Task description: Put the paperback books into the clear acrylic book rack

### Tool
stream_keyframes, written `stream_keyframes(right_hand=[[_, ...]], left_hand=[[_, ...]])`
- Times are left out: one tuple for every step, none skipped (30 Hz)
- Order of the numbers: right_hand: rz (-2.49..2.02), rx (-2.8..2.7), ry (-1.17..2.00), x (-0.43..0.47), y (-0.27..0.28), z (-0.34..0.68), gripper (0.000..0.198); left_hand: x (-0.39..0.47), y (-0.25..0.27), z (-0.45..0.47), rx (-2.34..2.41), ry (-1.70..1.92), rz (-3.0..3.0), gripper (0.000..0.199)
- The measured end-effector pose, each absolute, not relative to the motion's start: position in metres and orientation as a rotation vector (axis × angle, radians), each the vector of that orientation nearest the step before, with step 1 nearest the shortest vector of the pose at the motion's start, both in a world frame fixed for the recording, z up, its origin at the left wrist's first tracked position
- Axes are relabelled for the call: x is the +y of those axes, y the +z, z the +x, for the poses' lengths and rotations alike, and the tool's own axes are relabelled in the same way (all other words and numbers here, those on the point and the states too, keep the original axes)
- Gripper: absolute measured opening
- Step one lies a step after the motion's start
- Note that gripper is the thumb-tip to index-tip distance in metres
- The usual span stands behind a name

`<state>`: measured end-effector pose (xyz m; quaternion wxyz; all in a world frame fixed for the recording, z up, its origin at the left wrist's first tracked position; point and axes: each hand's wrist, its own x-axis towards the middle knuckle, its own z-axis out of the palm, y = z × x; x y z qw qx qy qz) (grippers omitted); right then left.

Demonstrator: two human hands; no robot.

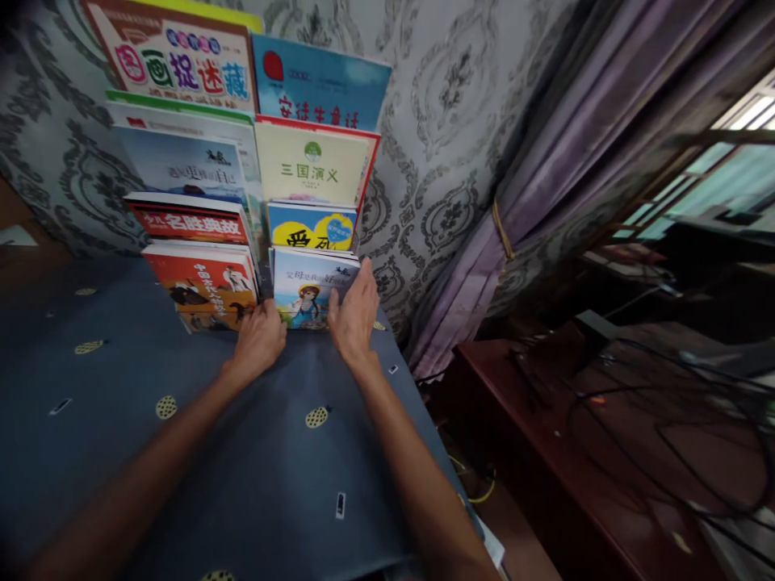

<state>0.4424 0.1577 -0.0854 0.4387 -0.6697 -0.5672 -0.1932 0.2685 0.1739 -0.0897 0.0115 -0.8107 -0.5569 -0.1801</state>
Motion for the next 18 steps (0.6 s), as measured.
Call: stream_keyframes(right_hand=[[-1.639, -1.405, -0.557, 0.158, -0.081, 0.439, 0.07], [-1.621, -1.42, -0.612, 0.159, -0.076, 0.436, 0.071], [-1.609, -1.456, -0.645, 0.16, -0.071, 0.433, 0.069], [-1.603, -1.51, -0.658, 0.162, -0.066, 0.43, 0.067], [-1.599, -1.573, -0.657, 0.164, -0.062, 0.428, 0.063], [-1.596, -1.633, -0.644, 0.166, -0.058, 0.426, 0.059], [-1.593, -1.683, -0.623, 0.168, -0.055, 0.425, 0.055], [-1.59, -1.714, -0.598, 0.171, -0.053, 0.425, 0.051], [-1.586, -1.731, -0.571, 0.174, -0.051, 0.425, 0.048], [-1.58, -1.74, -0.546, 0.176, -0.05, 0.426, 0.046], [-1.571, -1.744, -0.527, 0.179, -0.049, 0.427, 0.046], [-1.561, -1.749, -0.513, 0.181, -0.049, 0.428, 0.046], [-1.551, -1.755, -0.504, 0.184, -0.049, 0.429, 0.046], [-1.542, -1.76, -0.499, 0.185, -0.049, 0.43, 0.047], [-1.534, -1.762, -0.498, 0.187, -0.05, 0.431, 0.047], [-1.529, -1.759, -0.499, 0.188, -0.05, 0.432, 0.047], [-1.524, -1.754, -0.501, 0.189, -0.05, 0.432, 0.047], [-1.518, -1.749, -0.502, 0.189, -0.05, 0.432, 0.046]], left_hand=[[0.174, -0.091, 0.269, -1.735, -0.569, -2.526, 0.036], [0.174, -0.092, 0.269, -1.738, -0.574, -2.525, 0.038], [0.174, -0.093, 0.268, -1.741, -0.583, -2.526, 0.04], [0.174, -0.094, 0.268, -1.743, -0.599, -2.529, 0.042], [0.174, -0.094, 0.268, -1.745, -0.624, -2.532, 0.045], [0.174, -0.095, 0.267, -1.746, -0.652, -2.538, 0.049], [0.174, -0.095, 0.267, -1.75, -0.682, -2.547, 0.052], [0.175, -0.095, 0.266, -1.756, -0.706, -2.562, 0.055], [0.175, -0.095, 0.266, -1.77, -0.724, -2.577, 0.057], [0.175, -0.095, 0.266, -1.792, -0.734, -2.592, 0.058], [0.175, -0.094, 0.267, -1.822, -0.736, -2.603, 0.058], [0.176, -0.094, 0.267, -1.851, -0.732, -2.609, 0.057], [0.176, -0.093, 0.268, -1.875, -0.73, -2.61, 0.056], [0.177, -0.092, 0.268, -1.891, -0.729, -2.609, 0.054], [0.177, -0.092, 0.269, -1.903, -0.729, -2.607, 0.051], [0.177, -0.092, 0.269, -1.908, -0.73, -2.609, 0.049], [0.177, -0.093, 0.268, -1.911, -0.732, -2.613, 0.046], [0.177, -0.093, 0.268, -1.909, -0.737, -2.625, 0.045]])
